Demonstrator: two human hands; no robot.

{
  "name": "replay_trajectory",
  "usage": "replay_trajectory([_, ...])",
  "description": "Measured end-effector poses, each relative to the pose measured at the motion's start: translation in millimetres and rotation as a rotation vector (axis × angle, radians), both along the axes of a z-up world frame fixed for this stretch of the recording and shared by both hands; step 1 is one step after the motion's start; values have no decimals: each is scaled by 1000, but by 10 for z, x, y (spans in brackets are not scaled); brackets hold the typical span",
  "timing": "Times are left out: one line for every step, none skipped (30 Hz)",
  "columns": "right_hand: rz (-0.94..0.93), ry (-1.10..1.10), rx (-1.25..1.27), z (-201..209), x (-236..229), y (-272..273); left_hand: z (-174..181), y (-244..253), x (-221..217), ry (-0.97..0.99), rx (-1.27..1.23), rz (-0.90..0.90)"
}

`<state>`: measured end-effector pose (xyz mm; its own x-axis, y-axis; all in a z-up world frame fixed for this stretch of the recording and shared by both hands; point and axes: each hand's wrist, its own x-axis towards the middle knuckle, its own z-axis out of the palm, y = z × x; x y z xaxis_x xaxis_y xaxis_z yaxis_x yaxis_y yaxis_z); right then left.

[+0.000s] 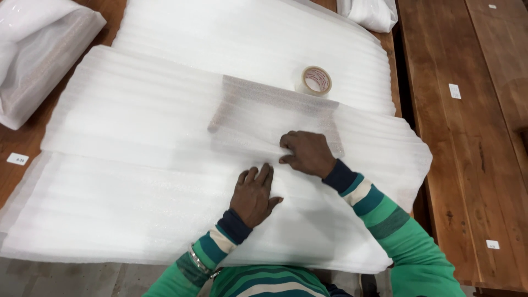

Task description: Wrapping small wooden stools with protective foam and securing with tape.

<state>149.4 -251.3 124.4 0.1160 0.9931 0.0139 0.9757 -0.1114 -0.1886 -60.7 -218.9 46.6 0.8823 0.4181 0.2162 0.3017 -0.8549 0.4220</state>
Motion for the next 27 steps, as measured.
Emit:
replay_trajectory([1,15,-13,49,41,26,24,19,28,-32,-4,12])
replay_trajectory([2,30,-26,95,75,49,46,36,50,-62,-7,23])
replay_trajectory([5,28,-29,179,132,89,38,27,84,-65,-10,27])
replay_trajectory([-3,41,-80,270,188,143,42,41,118,-120,-25,20])
replay_trajectory([-11,54,-130,366,245,195,51,54,154,-176,-41,13])
replay_trajectory([-11,52,-125,407,271,208,37,55,203,-178,-36,13])
replay_trajectory([5,59,-159,449,299,225,24,60,254,-259,-161,0])
replay_trajectory([19,66,-194,489,332,239,9,62,310,-338,-288,-15])
replay_trajectory([18,65,-191,484,328,221,-117,71,376,-339,-285,-17])
replay_trajectory([24,79,-193,474,322,204,-247,78,438,-505,-763,-49])
replay_trajectory([31,92,-195,460,319,191,-380,89,502,-660,-1245,-82])
replay_trajectory([32,94,-196,391,298,144,-541,44,560,-660,-1246,-79])
replay_trajectory([34,103,-163,320,278,100,-705,5,618,-824,-1671,-109])
replay_trajectory([39,112,-130,246,251,73,-870,-26,666,-987,-2096,-135])
replay_trajectory([44,115,-132,189,228,27,-851,-21,646,-991,-2094,-129])
replay_trajectory([54,117,-75,132,210,-17,-829,-13,628,-998,-2145,-84])
replay_trajectory([64,120,-18,76,194,-60,-807,-4,613,-1004,-2195,-39])
replay_trajectory([72,122,-21,61,193,-78,-736,19,581,-1012,-2192,-31])
replay_trajectory([72,130,10,45,190,-94,-667,43,546,-944,-2219,11])
replay_trajectory([78,139,38,25,182,-108,-602,56,502,-883,-2244,58])
replay_trajectory([92,143,32,27,184,-125,-620,36,497,-898,-2241,70])
replay_trajectory([90,146,37,30,181,-114,-631,49,483,-925,-2236,68])
replay_trajectory([87,149,42,36,180,-105,-639,60,472,-952,-2230,65])
replay_trajectory([103,153,44,70,171,-98,-879,102,494,-967,-2219,75])
replay_trajectory([86,147,26,105,163,-92,-1120,145,513,-1046,-2117,99])
replay_trajectory([72,138,5,143,157,-85,-1363,181,534,-1124,-2013,123])
replay_trajectory([90,140,4,114,162,-87,-1201,285,424,-1142,-2003,134])
